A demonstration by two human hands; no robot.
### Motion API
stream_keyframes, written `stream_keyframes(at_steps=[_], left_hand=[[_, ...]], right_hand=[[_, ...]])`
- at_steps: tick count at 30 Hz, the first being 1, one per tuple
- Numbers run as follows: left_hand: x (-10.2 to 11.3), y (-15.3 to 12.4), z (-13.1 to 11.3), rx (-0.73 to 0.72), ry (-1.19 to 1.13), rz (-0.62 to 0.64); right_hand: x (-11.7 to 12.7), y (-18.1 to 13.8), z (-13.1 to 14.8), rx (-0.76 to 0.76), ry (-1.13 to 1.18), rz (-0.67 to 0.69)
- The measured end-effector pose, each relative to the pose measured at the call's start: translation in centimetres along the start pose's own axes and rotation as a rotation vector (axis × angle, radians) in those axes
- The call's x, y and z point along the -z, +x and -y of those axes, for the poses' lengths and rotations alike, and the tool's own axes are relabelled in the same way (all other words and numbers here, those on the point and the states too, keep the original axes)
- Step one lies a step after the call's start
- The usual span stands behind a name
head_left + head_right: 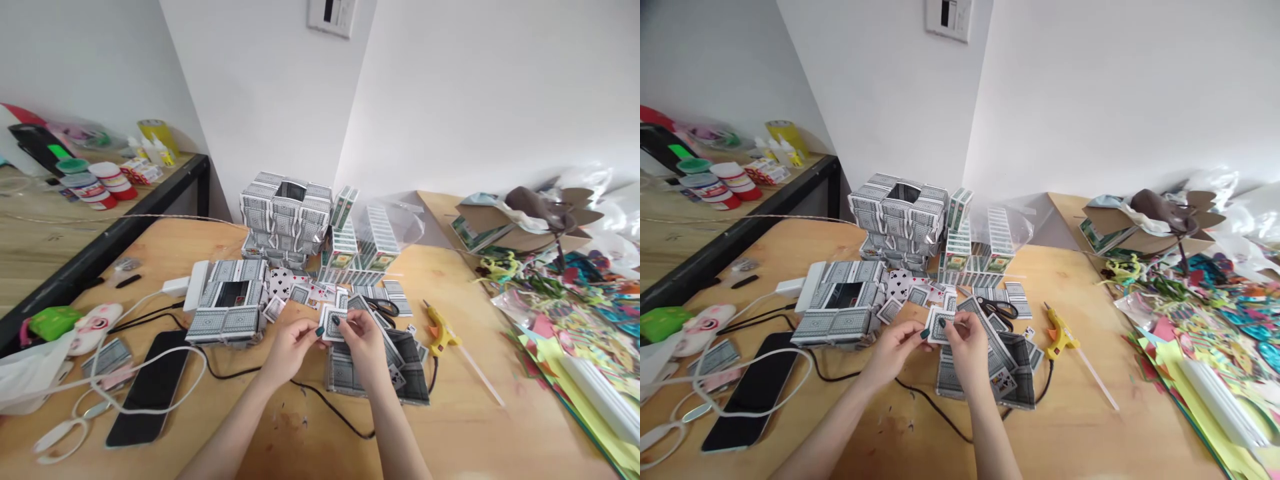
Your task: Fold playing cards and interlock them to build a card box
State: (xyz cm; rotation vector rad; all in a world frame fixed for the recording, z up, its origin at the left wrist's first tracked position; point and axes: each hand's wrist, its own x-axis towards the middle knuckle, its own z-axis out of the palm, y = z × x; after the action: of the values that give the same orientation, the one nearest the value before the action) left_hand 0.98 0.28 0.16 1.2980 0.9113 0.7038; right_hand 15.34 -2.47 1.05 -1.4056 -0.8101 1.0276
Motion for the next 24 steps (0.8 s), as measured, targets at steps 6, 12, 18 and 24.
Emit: stream_keyframes(at_steps=[6, 12, 18, 24], left_hand=[[0.8, 2.3, 2.5, -0.015, 0.383, -0.323], [-1.1, 5.9, 4.8, -0.065, 0.943, -0.28], [-2.1, 9.1, 4.1, 0.045, 0.946, -0.057], [-0.5, 9.4, 2.7, 0.008, 0.881, -0.064]], right_hand=[[1.7, 0.8, -0.2, -0.02, 0.15, -0.202], [2.6, -0.1, 0.5, -0.013, 0.098, -0.116], [2.5, -0.7, 0.5, 0.001, 0.094, -0.077], [2.7, -0.5, -0.3, -0.001, 0.001, -0.124]])
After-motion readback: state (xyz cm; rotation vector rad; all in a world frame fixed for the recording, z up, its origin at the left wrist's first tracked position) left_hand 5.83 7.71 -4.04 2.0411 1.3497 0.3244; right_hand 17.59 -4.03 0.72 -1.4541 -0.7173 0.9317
